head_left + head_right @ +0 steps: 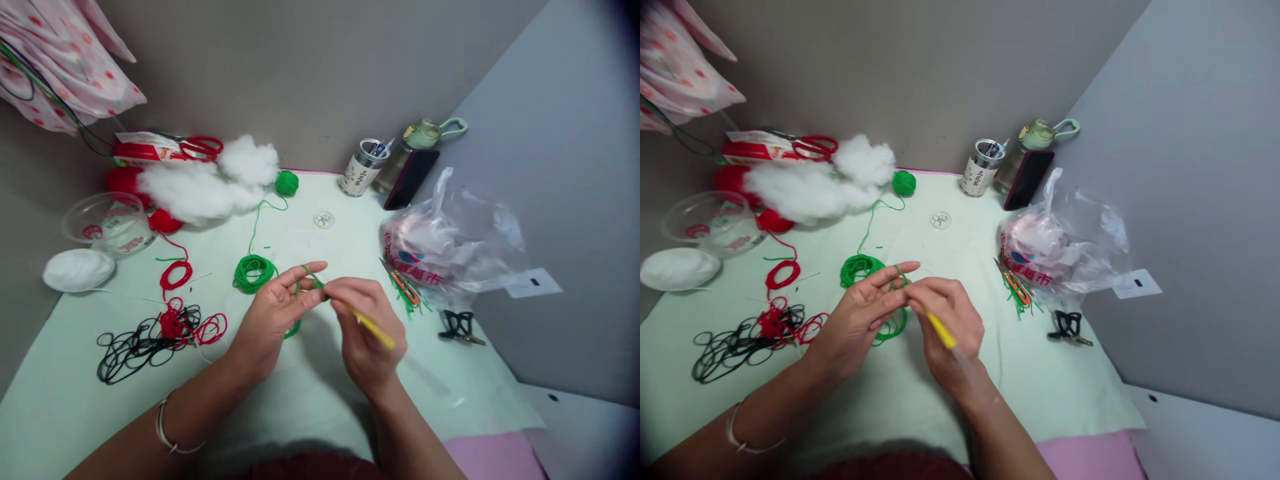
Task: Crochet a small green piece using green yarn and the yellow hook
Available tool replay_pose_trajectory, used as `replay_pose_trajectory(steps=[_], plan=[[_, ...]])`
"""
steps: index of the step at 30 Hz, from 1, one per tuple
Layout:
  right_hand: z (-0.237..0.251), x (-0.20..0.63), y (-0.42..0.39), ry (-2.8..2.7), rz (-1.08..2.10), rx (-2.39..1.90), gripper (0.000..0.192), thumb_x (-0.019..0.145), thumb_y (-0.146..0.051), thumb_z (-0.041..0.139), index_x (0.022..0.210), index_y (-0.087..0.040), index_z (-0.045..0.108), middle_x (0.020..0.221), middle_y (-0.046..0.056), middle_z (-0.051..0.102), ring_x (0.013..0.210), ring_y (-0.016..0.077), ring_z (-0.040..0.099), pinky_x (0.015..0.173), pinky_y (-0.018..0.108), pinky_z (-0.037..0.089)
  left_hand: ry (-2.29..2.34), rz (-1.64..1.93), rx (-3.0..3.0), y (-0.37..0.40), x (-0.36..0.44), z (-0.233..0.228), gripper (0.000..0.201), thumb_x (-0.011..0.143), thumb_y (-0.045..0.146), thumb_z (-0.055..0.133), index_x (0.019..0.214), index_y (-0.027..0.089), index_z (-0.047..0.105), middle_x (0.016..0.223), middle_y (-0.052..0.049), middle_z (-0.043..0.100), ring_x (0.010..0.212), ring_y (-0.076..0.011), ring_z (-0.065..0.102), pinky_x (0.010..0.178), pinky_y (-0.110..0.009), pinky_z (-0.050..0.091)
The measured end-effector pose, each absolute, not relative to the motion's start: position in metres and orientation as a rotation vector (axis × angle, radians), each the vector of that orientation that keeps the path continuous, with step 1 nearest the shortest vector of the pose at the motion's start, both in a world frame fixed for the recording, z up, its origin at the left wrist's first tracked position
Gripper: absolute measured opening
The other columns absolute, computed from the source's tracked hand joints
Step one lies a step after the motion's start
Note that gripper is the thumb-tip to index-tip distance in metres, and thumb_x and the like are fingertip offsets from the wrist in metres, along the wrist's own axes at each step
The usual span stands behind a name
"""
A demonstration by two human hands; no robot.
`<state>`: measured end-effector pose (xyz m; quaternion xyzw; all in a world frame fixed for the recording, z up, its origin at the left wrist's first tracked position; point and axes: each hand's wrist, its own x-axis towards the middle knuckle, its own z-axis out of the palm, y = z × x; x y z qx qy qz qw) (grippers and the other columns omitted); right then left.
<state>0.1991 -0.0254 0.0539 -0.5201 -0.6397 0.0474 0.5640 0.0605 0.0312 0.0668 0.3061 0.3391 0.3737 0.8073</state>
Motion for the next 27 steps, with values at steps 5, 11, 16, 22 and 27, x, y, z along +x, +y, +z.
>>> replay_pose_trajectory(steps=[5,11,16,22,27], plan=[[0.054,0.204,-0.026,-1.497,0.075,-1.200,0.033,0.098,-0.008,0.065,0.120,-0.029,0.079,0.103,0.006,0.078,0.091,0.0194,0.074,0.076,0.033,0.062,0.603,0.678,0.460,0.036,0.058,0.069,0.022,0.084,0.022,0.084,0.105,0.015,0.085,0.052,0.012,0.037,0.047,-0.0035,0.019,0.069,-0.016,0.049],[0.057,0.204,-0.018,-1.051,0.693,-1.014,0.021,0.104,-0.022,0.062,0.104,-0.030,0.082,0.096,0.001,0.078,0.077,0.0137,0.068,0.067,0.028,0.055,0.616,0.756,0.517,0.037,0.057,0.070,0.025,0.082,0.015,0.084,0.107,0.020,0.085,0.072,0.005,0.065,0.052,-0.0023,0.041,0.072,-0.017,0.051],[0.055,0.203,-0.018,-0.998,0.820,-1.039,0.015,0.102,-0.028,0.068,0.102,-0.029,0.084,0.096,0.002,0.079,0.079,0.0132,0.066,0.071,0.027,0.054,0.614,0.770,0.586,0.035,0.060,0.068,0.022,0.084,0.016,0.082,0.105,0.021,0.085,0.094,-0.003,0.076,0.083,-0.0119,0.065,0.075,-0.020,0.051],[0.062,0.203,-0.012,-0.756,1.083,-0.927,0.013,0.093,-0.037,0.079,0.092,-0.025,0.084,0.086,0.001,0.078,0.059,0.0081,0.063,0.060,0.022,0.054,0.621,0.784,0.518,0.037,0.058,0.067,0.019,0.080,0.014,0.083,0.098,0.020,0.086,0.098,-0.003,0.077,0.091,-0.0142,0.068,0.084,-0.020,0.053],[0.063,0.204,-0.007,-0.622,1.214,-0.900,0.017,0.087,-0.040,0.084,0.087,-0.024,0.080,0.084,0.000,0.078,0.050,0.0053,0.057,0.048,0.017,0.050,0.601,0.817,0.393,0.039,0.057,0.069,0.013,0.079,0.014,0.084,0.092,0.016,0.086,0.093,-0.002,0.074,0.085,-0.0116,0.068,0.076,-0.018,0.055]])
